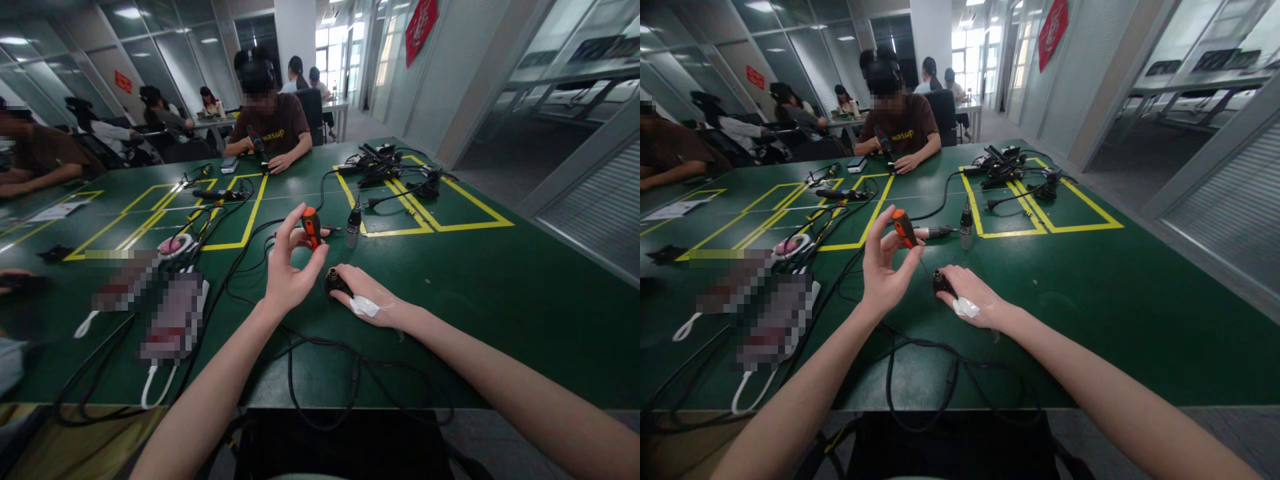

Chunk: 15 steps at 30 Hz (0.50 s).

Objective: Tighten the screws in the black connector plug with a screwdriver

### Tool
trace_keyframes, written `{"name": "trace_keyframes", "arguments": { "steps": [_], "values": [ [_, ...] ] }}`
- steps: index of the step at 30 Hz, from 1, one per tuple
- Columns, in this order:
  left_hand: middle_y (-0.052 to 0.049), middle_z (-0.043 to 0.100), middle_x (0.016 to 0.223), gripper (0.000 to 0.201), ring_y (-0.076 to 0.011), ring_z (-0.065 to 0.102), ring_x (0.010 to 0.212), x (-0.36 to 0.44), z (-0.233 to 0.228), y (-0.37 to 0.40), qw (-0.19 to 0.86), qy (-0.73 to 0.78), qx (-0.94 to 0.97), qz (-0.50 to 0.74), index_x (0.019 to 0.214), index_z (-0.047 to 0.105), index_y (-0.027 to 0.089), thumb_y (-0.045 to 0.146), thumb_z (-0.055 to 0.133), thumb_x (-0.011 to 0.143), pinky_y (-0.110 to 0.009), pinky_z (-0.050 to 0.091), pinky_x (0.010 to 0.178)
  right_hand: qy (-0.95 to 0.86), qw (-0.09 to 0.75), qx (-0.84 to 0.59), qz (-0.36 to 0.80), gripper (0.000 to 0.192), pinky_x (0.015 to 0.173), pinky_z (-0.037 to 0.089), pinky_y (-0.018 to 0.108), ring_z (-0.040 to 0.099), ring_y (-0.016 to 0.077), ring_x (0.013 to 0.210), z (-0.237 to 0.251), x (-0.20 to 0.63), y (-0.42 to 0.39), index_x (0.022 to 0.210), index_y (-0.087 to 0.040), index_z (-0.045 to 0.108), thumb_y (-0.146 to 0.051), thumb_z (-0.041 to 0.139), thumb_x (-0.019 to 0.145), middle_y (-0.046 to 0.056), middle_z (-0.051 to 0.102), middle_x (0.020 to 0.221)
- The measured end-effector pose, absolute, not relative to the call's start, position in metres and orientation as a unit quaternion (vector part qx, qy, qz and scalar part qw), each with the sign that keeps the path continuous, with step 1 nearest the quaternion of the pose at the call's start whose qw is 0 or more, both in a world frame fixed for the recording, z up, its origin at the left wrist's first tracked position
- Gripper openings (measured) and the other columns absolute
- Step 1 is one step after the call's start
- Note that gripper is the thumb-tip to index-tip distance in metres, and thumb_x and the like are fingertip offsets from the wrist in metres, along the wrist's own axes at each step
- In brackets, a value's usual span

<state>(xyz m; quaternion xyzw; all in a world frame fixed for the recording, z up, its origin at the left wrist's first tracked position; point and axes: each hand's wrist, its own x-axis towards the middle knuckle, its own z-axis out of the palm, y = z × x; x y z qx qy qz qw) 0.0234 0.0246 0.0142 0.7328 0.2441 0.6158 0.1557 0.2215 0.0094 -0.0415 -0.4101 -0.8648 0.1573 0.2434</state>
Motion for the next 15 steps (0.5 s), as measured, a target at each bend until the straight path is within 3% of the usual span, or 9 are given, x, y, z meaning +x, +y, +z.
{"name": "trace_keyframes", "arguments": {
  "steps": [5, 11, 15],
  "values": [
    [-0.005, 0.074, 0.124, 0.068, -0.0138, 0.071, 0.096, 0.0233, 0.0130, 0.0307, 0.109, 0.246, 0.716, 0.644, 0.153, 0.050, 0.031, 0.028, 0.081, 0.093, -0.022, 0.060, 0.078, -0.866, 0.241, -0.410, 0.155, 0.026, 0.093, 0.057, 0.048, 0.070, 0.0317, 0.104, -0.0414, 0.2216, 0.0096, 0.126, -0.019, 0.060, -0.024, 0.065, 0.101, 0.014, 0.072, 0.117],
    [-0.005, 0.077, 0.115, 0.065, -0.0158, 0.074, 0.094, 0.0226, 0.0126, 0.0266, 0.161, 0.234, 0.723, 0.630, 0.162, 0.038, 0.031, 0.023, 0.065, 0.102, -0.031, 0.063, 0.089, -0.870, 0.250, -0.396, 0.155, 0.024, 0.094, 0.057, 0.048, 0.069, 0.0313, 0.105, -0.0455, 0.2232, 0.0114, 0.125, -0.020, 0.059, -0.024, 0.065, 0.102, 0.013, 0.072, 0.117],
    [-0.007, 0.077, 0.117, 0.060, -0.0173, 0.075, 0.096, 0.0225, 0.0120, 0.0265, 0.160, 0.236, 0.726, 0.626, 0.159, 0.041, 0.031, 0.026, 0.064, 0.104, -0.033, 0.062, 0.090, -0.869, 0.255, -0.395, 0.156, 0.026, 0.093, 0.058, 0.048, 0.070, 0.0314, 0.105, -0.0473, 0.2246, 0.0123, 0.127, -0.021, 0.059, -0.026, 0.064, 0.102, 0.013, 0.072, 0.118]
  ]
}}
